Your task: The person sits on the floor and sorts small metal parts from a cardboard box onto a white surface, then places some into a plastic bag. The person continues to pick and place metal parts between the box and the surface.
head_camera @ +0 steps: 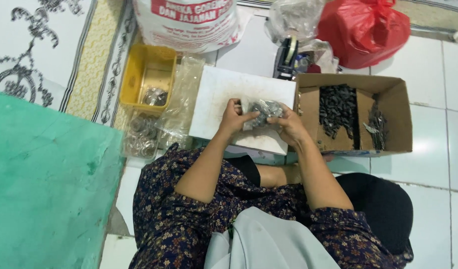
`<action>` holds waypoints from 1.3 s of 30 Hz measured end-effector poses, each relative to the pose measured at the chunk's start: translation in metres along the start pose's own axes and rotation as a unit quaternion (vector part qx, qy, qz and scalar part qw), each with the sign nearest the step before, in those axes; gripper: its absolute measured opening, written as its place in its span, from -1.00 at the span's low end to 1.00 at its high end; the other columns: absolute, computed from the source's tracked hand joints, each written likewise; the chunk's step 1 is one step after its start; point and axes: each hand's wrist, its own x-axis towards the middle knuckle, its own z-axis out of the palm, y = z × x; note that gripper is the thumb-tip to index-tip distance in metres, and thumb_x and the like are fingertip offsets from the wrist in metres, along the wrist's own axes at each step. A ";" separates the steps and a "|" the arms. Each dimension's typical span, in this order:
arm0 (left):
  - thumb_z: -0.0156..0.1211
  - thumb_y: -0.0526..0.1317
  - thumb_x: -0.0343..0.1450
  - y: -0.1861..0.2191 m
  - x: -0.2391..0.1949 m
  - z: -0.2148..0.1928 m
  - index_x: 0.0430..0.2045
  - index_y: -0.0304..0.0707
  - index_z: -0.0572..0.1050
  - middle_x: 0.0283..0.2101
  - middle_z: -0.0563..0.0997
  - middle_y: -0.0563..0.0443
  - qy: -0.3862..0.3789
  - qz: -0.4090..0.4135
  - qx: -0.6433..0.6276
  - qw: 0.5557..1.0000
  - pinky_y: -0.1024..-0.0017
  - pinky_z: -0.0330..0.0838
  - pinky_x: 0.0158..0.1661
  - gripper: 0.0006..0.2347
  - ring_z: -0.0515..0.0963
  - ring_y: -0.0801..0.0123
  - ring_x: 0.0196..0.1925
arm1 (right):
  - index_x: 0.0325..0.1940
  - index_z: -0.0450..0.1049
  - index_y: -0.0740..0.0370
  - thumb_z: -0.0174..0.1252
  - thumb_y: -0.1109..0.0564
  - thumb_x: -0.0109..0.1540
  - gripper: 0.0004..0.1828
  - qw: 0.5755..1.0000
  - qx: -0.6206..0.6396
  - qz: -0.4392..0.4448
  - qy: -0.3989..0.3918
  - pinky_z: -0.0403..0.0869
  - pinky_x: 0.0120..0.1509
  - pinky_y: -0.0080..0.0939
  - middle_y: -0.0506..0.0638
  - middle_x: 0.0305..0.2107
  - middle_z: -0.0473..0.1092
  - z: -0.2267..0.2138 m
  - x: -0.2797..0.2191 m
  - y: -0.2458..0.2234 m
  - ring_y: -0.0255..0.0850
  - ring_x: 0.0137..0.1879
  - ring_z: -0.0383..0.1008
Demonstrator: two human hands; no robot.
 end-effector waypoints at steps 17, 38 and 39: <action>0.63 -0.16 0.06 0.027 -0.006 -0.032 0.19 -0.06 0.35 -0.07 0.68 -0.18 0.059 -0.007 0.053 0.997 0.25 0.56 0.01 -0.24 0.66 0.06 0.05 | 0.03 0.51 0.20 0.38 0.26 0.19 -0.66 0.997 -0.054 0.033 0.043 0.60 -0.21 -0.31 0.00 -0.32 0.55 -0.009 0.046 0.041 -0.24 -0.25 0.62; 0.48 -0.31 0.28 0.022 0.007 -0.259 0.15 -0.24 0.45 0.04 0.53 -0.31 0.504 0.001 0.088 0.859 0.12 0.70 -0.18 -0.48 0.60 -0.05 0.06 | 0.28 0.44 0.30 0.37 0.28 0.16 -0.42 0.904 -0.402 -0.107 -0.098 0.63 -0.10 -0.07 0.21 -0.17 0.55 0.267 0.177 0.131 -0.04 -0.12 0.61; 0.44 -0.28 0.32 0.020 0.007 -0.258 0.18 -0.23 0.43 0.03 0.57 -0.27 0.528 0.005 0.205 0.824 0.00 0.63 -0.02 -0.50 0.59 -0.05 0.11 | 0.34 0.40 0.30 0.31 0.31 0.18 -0.38 0.833 -0.512 -0.182 -0.100 0.66 -0.07 0.06 0.30 -0.11 0.55 0.268 0.181 0.135 0.09 -0.06 0.64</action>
